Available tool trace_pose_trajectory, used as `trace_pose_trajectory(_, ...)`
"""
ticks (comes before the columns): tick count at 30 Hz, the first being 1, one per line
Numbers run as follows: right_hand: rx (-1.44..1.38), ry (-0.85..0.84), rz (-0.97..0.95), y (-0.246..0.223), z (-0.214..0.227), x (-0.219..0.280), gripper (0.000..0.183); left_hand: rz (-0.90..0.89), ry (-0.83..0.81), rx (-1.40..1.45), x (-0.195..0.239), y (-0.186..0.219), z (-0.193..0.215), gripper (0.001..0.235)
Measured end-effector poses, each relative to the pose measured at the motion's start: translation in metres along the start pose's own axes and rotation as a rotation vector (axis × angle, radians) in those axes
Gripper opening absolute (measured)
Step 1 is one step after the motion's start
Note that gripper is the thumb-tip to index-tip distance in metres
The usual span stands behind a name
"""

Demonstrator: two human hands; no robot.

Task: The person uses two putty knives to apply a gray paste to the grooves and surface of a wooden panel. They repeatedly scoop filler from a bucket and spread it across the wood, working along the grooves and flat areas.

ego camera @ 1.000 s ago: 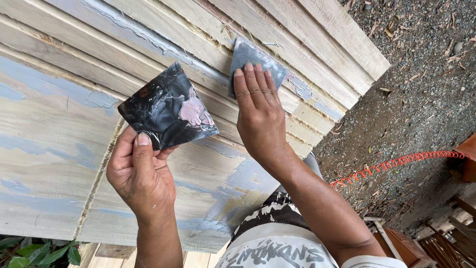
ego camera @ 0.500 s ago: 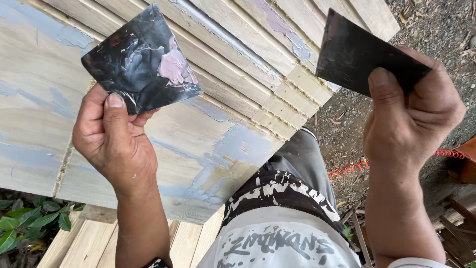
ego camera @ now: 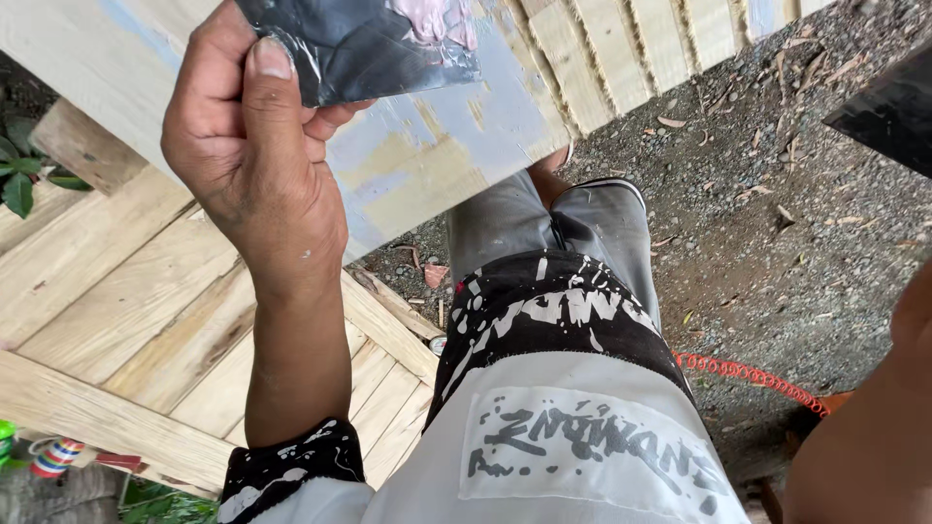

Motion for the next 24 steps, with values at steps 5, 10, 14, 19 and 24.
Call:
trace_pose_trajectory(5,0.075,-0.15,0.146,0.021,0.014,0.043,0.013,0.038,0.057,0.093,0.098,-0.035,-0.028,0.026)
trace_pose_trajectory(10,0.208,-0.161,0.243,0.007,0.045,0.1,0.014,0.204,-0.001,0.144,0.171,-0.111,-0.079,0.026)
trace_pose_trajectory(14,0.205,-0.244,0.308,0.008,0.045,0.108,0.015,0.353,-0.026,0.328,0.22,-0.193,-0.136,0.024)
trace_pose_trajectory(19,0.209,-0.234,0.353,0.021,0.074,0.124,0.017,0.366,-0.064,0.482,0.261,-0.242,-0.195,0.027)
trace_pose_trajectory(24,0.239,-0.22,0.424,0.016,0.095,0.151,0.018,0.28,-0.104,0.399,0.278,-0.231,-0.203,0.029)
Point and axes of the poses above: each hand's wrist, its own x-axis away from the middle knuckle, its own z-axis out of the back of the hand, y = z × x, the point moved 10 cm from there along -x, towards the middle knuckle, and after that the axes turned 2 degrees about -y, right-handed, at the moved point
